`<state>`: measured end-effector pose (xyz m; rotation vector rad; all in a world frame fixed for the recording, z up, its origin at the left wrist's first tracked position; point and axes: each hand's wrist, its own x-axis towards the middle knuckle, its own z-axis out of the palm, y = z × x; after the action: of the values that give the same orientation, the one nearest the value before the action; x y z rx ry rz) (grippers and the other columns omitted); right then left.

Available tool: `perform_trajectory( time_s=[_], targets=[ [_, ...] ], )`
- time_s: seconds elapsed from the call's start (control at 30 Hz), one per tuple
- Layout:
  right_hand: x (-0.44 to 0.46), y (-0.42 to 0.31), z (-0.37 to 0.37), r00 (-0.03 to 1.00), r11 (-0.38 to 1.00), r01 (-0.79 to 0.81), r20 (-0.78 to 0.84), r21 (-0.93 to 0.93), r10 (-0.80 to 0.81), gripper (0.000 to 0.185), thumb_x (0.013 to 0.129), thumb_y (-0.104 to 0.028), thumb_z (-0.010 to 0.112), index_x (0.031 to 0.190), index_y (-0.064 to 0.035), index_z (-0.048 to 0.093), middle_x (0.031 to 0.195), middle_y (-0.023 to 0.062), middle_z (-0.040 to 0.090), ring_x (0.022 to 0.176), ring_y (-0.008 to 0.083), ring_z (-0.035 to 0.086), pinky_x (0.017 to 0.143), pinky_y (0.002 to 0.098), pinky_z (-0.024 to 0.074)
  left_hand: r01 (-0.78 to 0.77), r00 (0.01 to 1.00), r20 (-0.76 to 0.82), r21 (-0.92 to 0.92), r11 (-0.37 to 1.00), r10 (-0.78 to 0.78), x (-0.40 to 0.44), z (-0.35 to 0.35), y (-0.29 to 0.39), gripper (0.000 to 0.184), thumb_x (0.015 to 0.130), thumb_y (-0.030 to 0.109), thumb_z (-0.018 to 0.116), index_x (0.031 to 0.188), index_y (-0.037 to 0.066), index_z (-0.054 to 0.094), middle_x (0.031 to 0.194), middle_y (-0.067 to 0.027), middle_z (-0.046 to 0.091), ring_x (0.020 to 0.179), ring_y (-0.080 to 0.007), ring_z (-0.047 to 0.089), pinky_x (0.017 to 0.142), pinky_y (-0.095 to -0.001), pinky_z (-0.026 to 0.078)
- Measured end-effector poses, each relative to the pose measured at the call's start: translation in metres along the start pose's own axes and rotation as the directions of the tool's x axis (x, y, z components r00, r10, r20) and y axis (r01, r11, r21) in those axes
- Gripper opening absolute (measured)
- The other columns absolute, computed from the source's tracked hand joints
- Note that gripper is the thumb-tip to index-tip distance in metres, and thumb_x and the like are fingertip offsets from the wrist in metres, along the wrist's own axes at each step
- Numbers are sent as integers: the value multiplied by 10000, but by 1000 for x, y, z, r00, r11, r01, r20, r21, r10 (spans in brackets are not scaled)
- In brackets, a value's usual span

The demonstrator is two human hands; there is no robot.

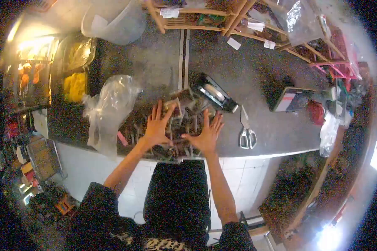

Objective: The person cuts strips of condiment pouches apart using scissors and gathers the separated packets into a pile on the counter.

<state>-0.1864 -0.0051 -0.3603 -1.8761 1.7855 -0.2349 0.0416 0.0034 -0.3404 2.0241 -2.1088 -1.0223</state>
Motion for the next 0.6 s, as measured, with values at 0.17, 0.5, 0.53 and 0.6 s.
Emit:
perform_trajectory(
  time_s=[0.17, 0.5, 0.53, 0.6],
  targets=[
    [8, -9, 22, 985, 987, 154, -90, 39, -150, 1304, 493, -813, 766, 1563, -229, 305, 1562, 312, 205, 1442, 507, 203, 1115, 666, 230, -124, 992, -40, -92, 988, 120, 14, 2, 8, 1309, 441, 243, 955, 1559, 326, 279, 1509, -291, 263, 1306, -537, 349, 1045, -593, 398],
    [26, -12, 41, 909, 801, 362, -371, 477, -190, 908, 551, -300, 908, 1369, -115, 560, 1377, 260, 496, 1233, 450, 538, 990, 513, 487, -414, 910, -184, -474, 777, 373, 60, 17, 3, 808, 587, 29, 764, 1356, 137, 543, 1262, -230, 537, 1112, -459, 586, 945, -480, 500],
    [25, -14, 39, 898, 775, 386, -397, 501, -190, 895, 549, -286, 907, 1355, -96, 567, 1346, 258, 526, 1217, 446, 551, 990, 509, 487, -420, 906, -179, -475, 773, 383, 59, 10, 7, 812, 585, 29, 766, 1358, 134, 541, 1267, -226, 537, 1117, -459, 586, 944, -478, 501],
    [19, -24, 30, 894, 752, 387, -418, 534, -163, 862, 563, -282, 903, 1323, -43, 576, 1298, 259, 568, 1174, 415, 588, 984, 480, 490, -431, 900, -170, -479, 765, 400, 53, -6, 17, 821, 581, 29, 768, 1362, 129, 535, 1276, -219, 536, 1126, -458, 585, 944, -474, 503]
  ],
)
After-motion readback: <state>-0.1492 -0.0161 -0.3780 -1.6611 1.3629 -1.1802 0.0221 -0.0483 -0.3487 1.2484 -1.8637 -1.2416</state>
